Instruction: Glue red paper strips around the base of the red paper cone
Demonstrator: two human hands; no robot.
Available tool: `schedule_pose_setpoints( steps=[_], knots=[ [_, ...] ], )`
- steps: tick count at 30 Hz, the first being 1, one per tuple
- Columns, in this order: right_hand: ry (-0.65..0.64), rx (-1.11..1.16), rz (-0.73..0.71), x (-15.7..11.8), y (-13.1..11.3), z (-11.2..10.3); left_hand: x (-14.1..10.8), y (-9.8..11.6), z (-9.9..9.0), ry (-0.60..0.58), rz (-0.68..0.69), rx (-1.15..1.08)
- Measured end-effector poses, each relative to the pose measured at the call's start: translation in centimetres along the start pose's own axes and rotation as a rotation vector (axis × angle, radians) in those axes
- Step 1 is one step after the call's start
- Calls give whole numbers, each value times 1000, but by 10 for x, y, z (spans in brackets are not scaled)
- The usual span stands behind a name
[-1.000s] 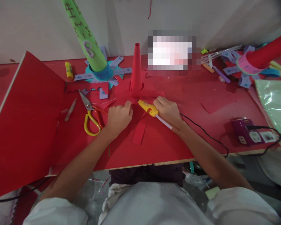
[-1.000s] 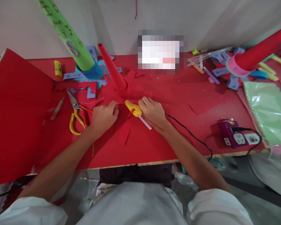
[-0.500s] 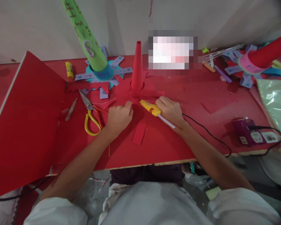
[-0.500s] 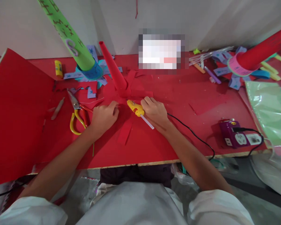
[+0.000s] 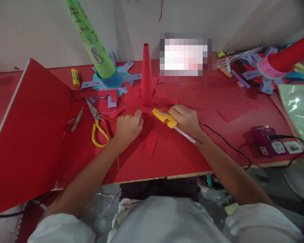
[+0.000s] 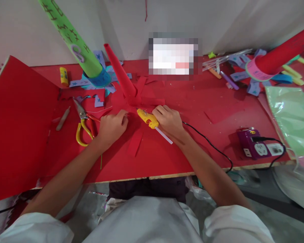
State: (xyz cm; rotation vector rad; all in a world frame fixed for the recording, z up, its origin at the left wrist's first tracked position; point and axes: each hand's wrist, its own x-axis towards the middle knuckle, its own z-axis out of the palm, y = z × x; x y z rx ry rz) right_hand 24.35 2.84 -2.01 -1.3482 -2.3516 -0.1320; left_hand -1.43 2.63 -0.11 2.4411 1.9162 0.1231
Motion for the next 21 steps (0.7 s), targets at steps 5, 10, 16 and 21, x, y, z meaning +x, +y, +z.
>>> schedule_pose_setpoints(
  steps=[5, 10, 16, 21],
  knots=[
    [-70, 147, -88, -6, 15, -13, -4, -2, 1, 52, 272, -76],
    [-47, 207, -41, -13, 37, -32, -6, -1, 1, 114, 592, -124],
    [-177, 64, 217, -15, 67, -41, -3, -5, 8, 132, 701, -177],
    [-258, 30, 351, -19, 89, -38, -2, -7, 7, 39, 743, -235]
  ],
)
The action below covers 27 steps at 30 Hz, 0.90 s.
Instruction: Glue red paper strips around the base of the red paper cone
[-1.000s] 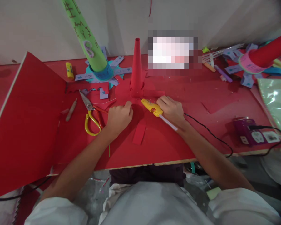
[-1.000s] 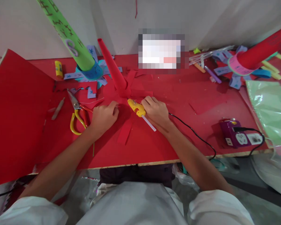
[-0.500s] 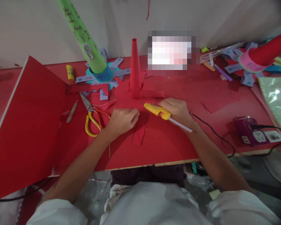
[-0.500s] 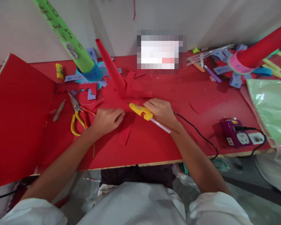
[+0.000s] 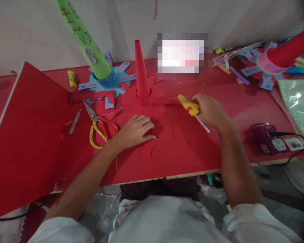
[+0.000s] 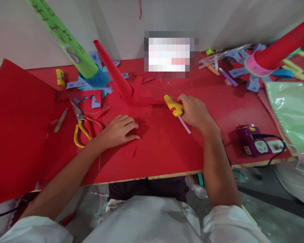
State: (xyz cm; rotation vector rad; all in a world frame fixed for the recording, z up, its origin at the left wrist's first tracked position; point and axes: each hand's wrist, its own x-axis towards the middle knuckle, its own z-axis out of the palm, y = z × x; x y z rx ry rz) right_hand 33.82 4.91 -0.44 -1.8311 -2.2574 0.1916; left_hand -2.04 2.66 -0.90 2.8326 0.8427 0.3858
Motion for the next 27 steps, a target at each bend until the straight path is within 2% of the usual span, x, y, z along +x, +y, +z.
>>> schedule_pose_setpoints(
  steps=[9, 13, 16, 19, 23, 25, 27],
  knots=[
    [71, 17, 22, -2, 16, 3, 3, 3, -3, -64, -82, -112],
    [81, 64, -33, -1, 24, 4, 3, 1, -3, -72, -113, -147],
    [205, 85, -50, 0, 23, -4, 2, -2, -6, -86, -133, -195],
    [417, 112, -24, -1, 10, -15, 1, -4, -10, -108, -172, -222],
    [551, 232, -115, -5, -24, -16, 1, 0, -13, -147, -170, -222],
    [502, 264, -277, -6, -45, -9, 0, 3, -15, -167, -146, -224],
    [321, 254, -442, -6, -67, 0, 0, 5, -15, -176, -129, -221]
  ],
)
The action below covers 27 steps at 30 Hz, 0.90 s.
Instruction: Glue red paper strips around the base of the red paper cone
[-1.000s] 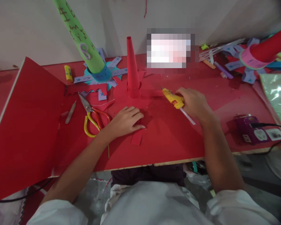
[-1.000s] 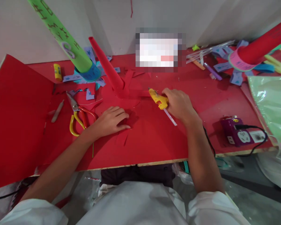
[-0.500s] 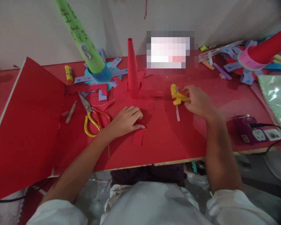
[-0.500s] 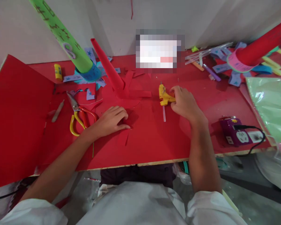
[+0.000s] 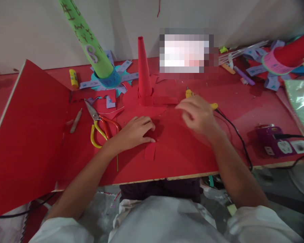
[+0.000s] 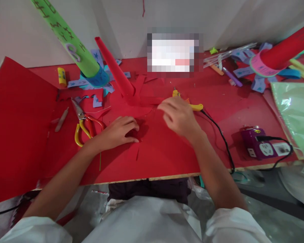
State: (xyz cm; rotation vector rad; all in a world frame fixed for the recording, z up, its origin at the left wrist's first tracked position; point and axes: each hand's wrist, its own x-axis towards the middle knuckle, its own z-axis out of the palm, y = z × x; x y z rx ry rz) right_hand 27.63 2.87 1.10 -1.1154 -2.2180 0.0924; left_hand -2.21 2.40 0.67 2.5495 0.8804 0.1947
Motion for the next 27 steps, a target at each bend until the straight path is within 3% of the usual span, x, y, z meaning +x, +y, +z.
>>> schedule_pose_setpoints(
  steps=[5, 13, 18, 23, 27],
  knots=[
    [-288, 108, -209, 6, -35, 34, 0, 3, 0, -6, -12, -26],
    [-346, 51, -240, 0, -32, 43, 3, 3, 1, 2, -68, -206],
    [-355, -12, -235, 1, -35, 40, 4, 0, -3, 154, -162, -328],
    [-215, 55, -114, -1, -39, 40, 6, -8, -7, 440, -320, -452],
    [-244, 106, -168, -5, -40, 44, 7, -19, -6, 558, -380, -594]
  ],
)
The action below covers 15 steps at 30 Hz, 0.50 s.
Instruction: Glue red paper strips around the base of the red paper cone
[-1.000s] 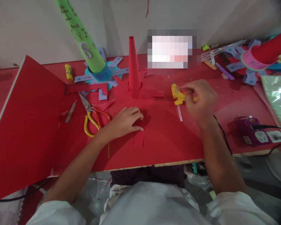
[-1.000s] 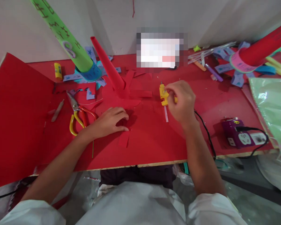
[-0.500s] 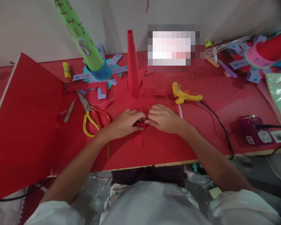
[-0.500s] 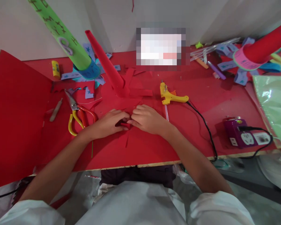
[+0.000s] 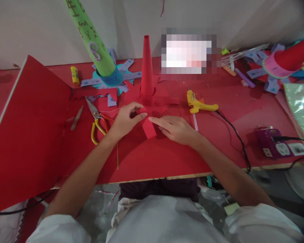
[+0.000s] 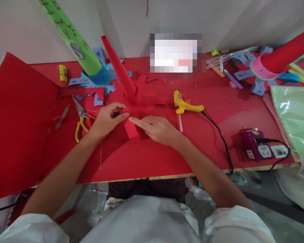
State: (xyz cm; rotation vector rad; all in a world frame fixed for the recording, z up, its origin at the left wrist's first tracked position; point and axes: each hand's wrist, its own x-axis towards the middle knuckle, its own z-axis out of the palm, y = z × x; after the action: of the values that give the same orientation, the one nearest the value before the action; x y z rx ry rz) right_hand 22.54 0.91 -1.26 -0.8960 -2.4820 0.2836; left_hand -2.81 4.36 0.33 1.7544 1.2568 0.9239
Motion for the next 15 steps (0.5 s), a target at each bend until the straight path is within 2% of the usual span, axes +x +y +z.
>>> schedule_pose_setpoints(
  steps=[3, 6, 10, 15],
  knots=[
    [-39, -5, -81, 1, -3, 2, 2, -4, 2, -12, -41, -74],
    [-42, -24, -118, 3, -7, 2, 1, -3, 5, -22, -37, -47],
    [23, -12, -91, 6, -7, 2, 0, -1, 7, -23, -46, -11],
    [120, 18, -37, 6, -1, 9, 1, -5, 7, -24, -69, -73]
  ],
)
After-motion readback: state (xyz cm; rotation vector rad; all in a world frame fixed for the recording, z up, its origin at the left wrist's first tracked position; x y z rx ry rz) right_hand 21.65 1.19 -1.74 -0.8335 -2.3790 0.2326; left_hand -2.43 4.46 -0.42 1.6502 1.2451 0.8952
